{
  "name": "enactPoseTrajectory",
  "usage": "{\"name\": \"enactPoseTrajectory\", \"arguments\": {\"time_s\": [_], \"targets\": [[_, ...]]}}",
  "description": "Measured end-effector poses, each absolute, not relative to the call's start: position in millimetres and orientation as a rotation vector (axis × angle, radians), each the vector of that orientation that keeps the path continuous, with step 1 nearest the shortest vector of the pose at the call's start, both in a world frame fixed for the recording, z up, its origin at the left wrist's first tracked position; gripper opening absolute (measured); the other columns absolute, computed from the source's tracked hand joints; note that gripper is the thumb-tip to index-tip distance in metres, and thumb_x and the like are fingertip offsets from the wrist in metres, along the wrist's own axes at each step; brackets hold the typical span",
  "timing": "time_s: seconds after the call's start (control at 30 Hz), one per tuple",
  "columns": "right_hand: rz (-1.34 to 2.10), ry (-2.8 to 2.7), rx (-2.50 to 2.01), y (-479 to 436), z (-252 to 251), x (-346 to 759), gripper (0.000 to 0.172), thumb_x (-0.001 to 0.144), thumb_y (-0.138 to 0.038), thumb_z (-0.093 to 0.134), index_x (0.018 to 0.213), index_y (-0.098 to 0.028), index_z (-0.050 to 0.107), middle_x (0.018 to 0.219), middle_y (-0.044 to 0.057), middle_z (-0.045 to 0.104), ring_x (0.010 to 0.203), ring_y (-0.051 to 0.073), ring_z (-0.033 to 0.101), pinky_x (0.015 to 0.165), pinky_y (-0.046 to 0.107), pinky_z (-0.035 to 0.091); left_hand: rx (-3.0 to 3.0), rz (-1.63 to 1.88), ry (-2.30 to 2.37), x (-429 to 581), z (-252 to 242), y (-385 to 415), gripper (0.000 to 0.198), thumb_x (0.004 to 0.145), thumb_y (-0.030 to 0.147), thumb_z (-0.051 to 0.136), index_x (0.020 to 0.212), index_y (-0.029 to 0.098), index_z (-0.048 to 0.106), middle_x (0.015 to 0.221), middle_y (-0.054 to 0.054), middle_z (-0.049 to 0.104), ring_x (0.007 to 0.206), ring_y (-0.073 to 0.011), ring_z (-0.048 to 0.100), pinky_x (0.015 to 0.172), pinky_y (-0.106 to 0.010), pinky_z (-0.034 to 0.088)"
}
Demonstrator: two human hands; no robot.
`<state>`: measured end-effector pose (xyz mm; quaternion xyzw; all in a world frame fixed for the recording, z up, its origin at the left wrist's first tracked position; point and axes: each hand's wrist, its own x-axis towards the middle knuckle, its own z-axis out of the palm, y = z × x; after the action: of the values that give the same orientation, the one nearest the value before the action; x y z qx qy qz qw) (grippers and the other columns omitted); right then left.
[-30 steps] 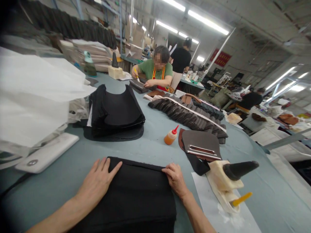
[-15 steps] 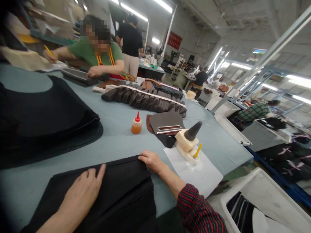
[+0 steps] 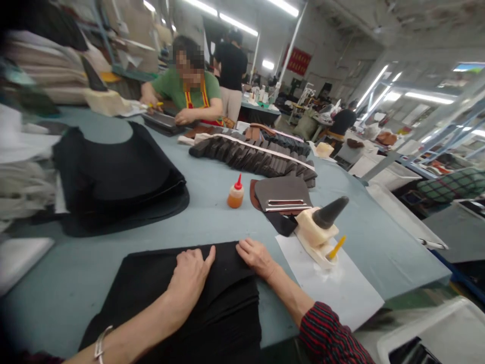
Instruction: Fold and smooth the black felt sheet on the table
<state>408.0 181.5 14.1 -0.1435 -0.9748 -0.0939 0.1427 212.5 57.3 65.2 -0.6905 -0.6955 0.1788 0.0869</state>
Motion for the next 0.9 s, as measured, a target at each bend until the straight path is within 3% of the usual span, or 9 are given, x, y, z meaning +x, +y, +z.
{"name": "enactPoseTrajectory", "arguments": {"time_s": [0.27, 0.47, 0.63, 0.77, 0.83, 0.9], "targets": [[-0.230, -2.761, -0.495, 177.2, 12.9, 412.8, 0.025, 0.095, -0.010, 0.041, 0.109, -0.011, 0.062, 0.098, 0.014, 0.065, 0.089, 0.022, 0.058, 0.073, 0.036, 0.054, -1.911, 0.419, -2.033, 156.4, 55.1, 21.8, 0.051, 0.083, -0.001, 0.033, 0.127, 0.009, 0.057, 0.102, -0.019, 0.066, 0.094, -0.0298, 0.064, 0.079, -0.042, 0.048], [-0.290, -2.833, -0.540, 184.0, 19.0, 428.1, 0.021, 0.096, -0.013, 0.043, 0.101, -0.013, 0.063, 0.092, 0.011, 0.062, 0.089, 0.022, 0.053, 0.071, 0.034, 0.050, -2.003, 0.254, -2.034, 161.1, 63.2, 35.5, 0.043, 0.082, -0.001, 0.032, 0.104, 0.007, 0.068, 0.093, -0.014, 0.065, 0.090, -0.0261, 0.060, 0.082, -0.041, 0.047], [-0.287, -2.688, -0.687, 198.4, 34.2, 433.3, 0.026, 0.095, -0.009, 0.039, 0.093, -0.015, 0.064, 0.089, 0.010, 0.061, 0.086, 0.021, 0.050, 0.073, 0.035, 0.046, -2.076, 0.043, -1.988, 175.5, 54.3, 44.6, 0.052, 0.082, -0.001, 0.034, 0.129, 0.010, 0.055, 0.107, -0.015, 0.065, 0.099, -0.0259, 0.060, 0.087, -0.042, 0.047], [-0.073, -2.733, -0.606, 191.6, 46.6, 398.3, 0.019, 0.095, -0.017, 0.047, 0.107, -0.017, 0.062, 0.093, 0.008, 0.062, 0.087, 0.019, 0.050, 0.076, 0.033, 0.044, -2.134, 0.024, -1.990, 191.5, 44.9, 49.7, 0.051, 0.083, 0.001, 0.035, 0.130, 0.008, 0.054, 0.113, -0.016, 0.065, 0.101, -0.0268, 0.060, 0.090, -0.044, 0.048], [-0.004, -2.818, -0.501, 186.1, 48.4, 379.4, 0.017, 0.093, -0.026, 0.054, 0.106, -0.018, 0.063, 0.094, 0.007, 0.062, 0.086, 0.019, 0.050, 0.075, 0.032, 0.044, -2.150, 0.037, -1.995, 196.0, 42.2, 49.8, 0.051, 0.083, 0.001, 0.035, 0.130, 0.008, 0.054, 0.114, -0.016, 0.065, 0.101, -0.0263, 0.059, 0.090, -0.044, 0.048], [-0.001, -2.857, -0.448, 183.6, 45.9, 369.5, 0.015, 0.094, -0.023, 0.052, 0.102, -0.018, 0.064, 0.090, 0.006, 0.062, 0.083, 0.018, 0.050, 0.073, 0.031, 0.043, -2.154, 0.065, -2.005, 197.6, 40.7, 48.2, 0.052, 0.083, 0.000, 0.035, 0.131, 0.008, 0.054, 0.116, -0.017, 0.064, 0.102, -0.0255, 0.059, 0.090, -0.043, 0.048]]}}
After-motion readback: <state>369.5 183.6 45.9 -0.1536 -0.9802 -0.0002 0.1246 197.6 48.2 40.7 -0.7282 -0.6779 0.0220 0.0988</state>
